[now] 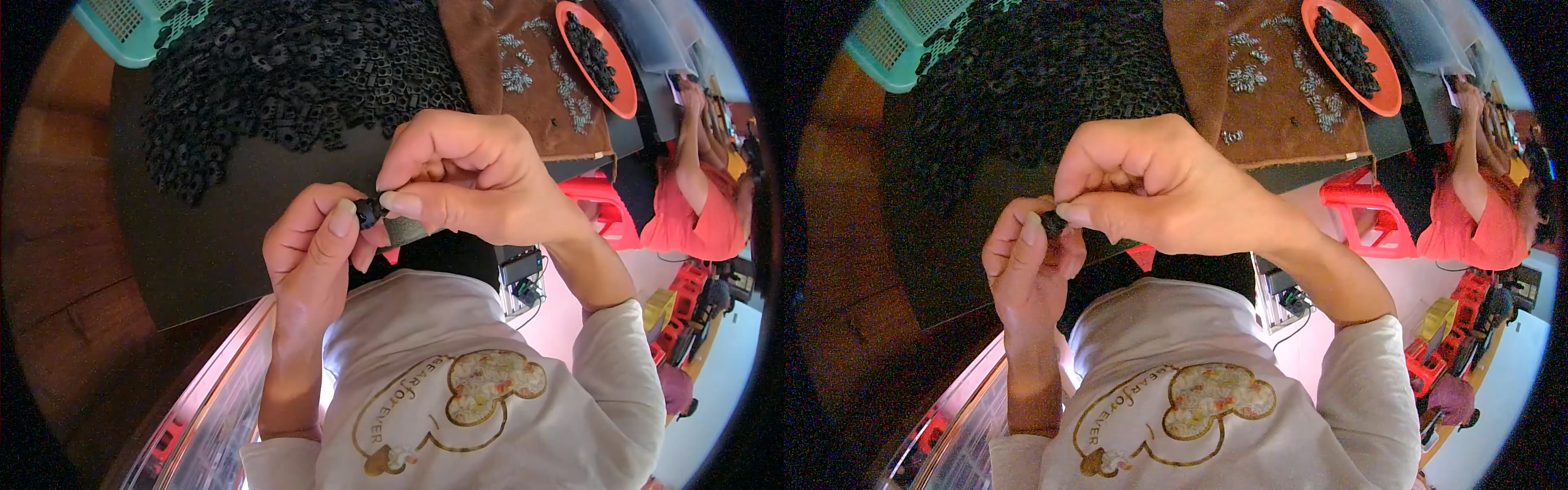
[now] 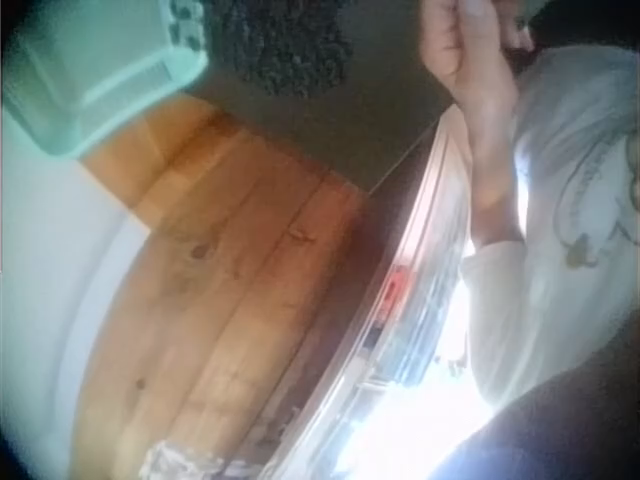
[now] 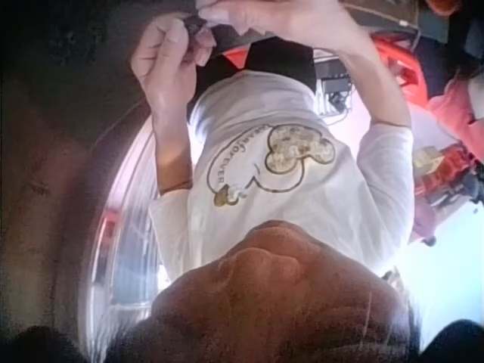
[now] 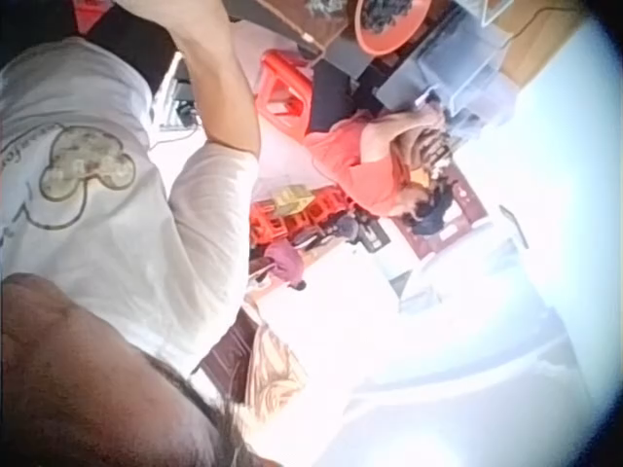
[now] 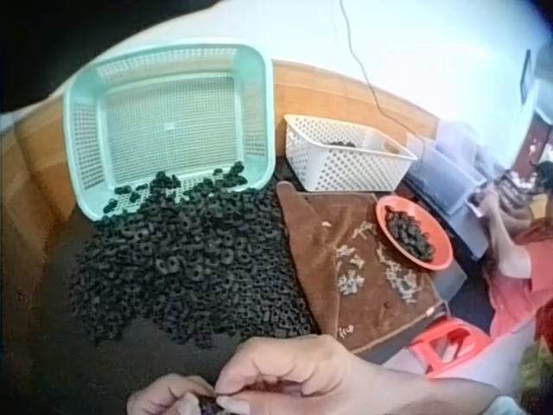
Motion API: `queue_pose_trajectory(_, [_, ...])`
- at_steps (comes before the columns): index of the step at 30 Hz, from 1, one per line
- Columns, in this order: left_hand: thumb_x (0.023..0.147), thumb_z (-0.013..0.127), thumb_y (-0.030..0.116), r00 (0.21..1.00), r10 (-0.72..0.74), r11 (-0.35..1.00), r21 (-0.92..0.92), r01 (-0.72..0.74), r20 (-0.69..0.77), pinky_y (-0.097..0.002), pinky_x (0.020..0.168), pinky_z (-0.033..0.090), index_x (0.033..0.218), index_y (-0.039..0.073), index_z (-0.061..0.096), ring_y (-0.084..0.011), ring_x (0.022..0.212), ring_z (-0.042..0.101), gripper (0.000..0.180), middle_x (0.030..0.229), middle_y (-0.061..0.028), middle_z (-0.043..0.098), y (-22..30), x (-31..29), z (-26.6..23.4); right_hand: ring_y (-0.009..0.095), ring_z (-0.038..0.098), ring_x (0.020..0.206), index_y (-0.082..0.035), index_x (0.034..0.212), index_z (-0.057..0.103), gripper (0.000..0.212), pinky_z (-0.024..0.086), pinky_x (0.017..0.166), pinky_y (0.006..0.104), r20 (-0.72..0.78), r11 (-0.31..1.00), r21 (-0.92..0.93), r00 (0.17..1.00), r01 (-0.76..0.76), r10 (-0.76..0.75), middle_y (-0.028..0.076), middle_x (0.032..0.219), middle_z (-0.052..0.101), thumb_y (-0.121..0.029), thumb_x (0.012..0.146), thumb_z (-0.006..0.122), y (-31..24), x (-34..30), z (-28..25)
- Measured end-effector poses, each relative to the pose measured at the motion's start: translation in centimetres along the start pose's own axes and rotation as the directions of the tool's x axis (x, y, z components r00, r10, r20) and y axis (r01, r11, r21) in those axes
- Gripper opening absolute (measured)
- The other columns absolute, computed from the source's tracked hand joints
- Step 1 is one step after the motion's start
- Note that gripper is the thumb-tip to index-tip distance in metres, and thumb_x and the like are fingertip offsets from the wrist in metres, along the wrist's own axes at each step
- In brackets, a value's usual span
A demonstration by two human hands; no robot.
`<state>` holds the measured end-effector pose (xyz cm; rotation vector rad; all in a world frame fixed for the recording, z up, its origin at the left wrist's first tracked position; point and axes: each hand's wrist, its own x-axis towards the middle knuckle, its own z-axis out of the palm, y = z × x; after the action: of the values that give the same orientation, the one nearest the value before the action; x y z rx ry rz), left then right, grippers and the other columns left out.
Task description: Assembling small black components with silver metal pins manually on an assembly table.
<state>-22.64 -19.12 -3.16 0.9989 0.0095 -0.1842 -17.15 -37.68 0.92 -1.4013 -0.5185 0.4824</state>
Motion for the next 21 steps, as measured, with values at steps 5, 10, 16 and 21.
queue_pose_trajectory(5, [0.097, 0.055, 0.023, 0.999, -0.023, 0.997, 0.068, 0.025, -0.031, -0.0174, 0.049, 0.031, 0.097, 0.0, 0.06, -0.0031, 0.057, 0.045, 0.023, 0.078, -0.0037, 0.063, -0.2, -0.1, -0.2, 0.003, 0.055, 0.063, 0.0, 0.089, 0.057, 0.003, 0.042, 0.053, 0.0186, -0.016, 0.999, -0.039, 0.999, -0.035, 0.034, 0.002, 0.074, 0.062, 0.0, 0.09, 0.06, 0.2, -0.3, 0.1])
queue_pose_trajectory(10, [0.095, 0.057, 0.022, 0.998, -0.053, 0.989, 0.142, 0.05, 0.018, -0.0191, 0.057, 0.04, 0.102, 0.0, 0.058, -0.0076, 0.067, 0.048, 0.023, 0.081, -0.0017, 0.056, -0.2, -0.2, -0.3, 0.004, 0.057, 0.063, 0.0, 0.085, 0.054, 0.006, 0.042, 0.052, 0.0206, -0.058, 0.991, -0.087, 0.992, 0.104, -0.109, 0.002, 0.07, 0.061, 0.003, 0.09, 0.057, 0.2, -0.5, 0.8])
queue_pose_trajectory(16, [0.094, 0.058, 0.022, 0.999, 0.009, 0.991, 0.131, -0.005, -0.031, -0.0197, 0.057, 0.04, 0.1, 0.0, 0.058, -0.0072, 0.066, 0.048, 0.022, 0.082, -0.0016, 0.056, -0.4, -0.1, 0.2, 0.007, 0.06, 0.068, 0.001, 0.084, 0.053, 0.006, 0.045, 0.057, 0.0221, -0.078, 0.993, -0.105, 0.995, 0.047, -0.056, 0.004, 0.071, 0.062, 0.005, 0.088, 0.057, -0.1, -0.6, 1.1])
queue_pose_trajectory(21, [0.095, 0.059, 0.02, 0.996, 0.084, 0.981, 0.175, -0.083, 0.001, -0.02, 0.058, 0.04, 0.099, 0.001, 0.058, -0.0067, 0.067, 0.048, 0.02, 0.084, -0.0011, 0.057, -1.1, -0.2, -0.3, 0.008, 0.059, 0.066, 0.001, 0.084, 0.053, 0.007, 0.045, 0.057, 0.0239, -0.104, 0.999, -0.026, 0.994, -0.042, 0.039, 0.004, 0.071, 0.061, 0.005, 0.087, 0.057, -0.2, -0.9, 1.5])
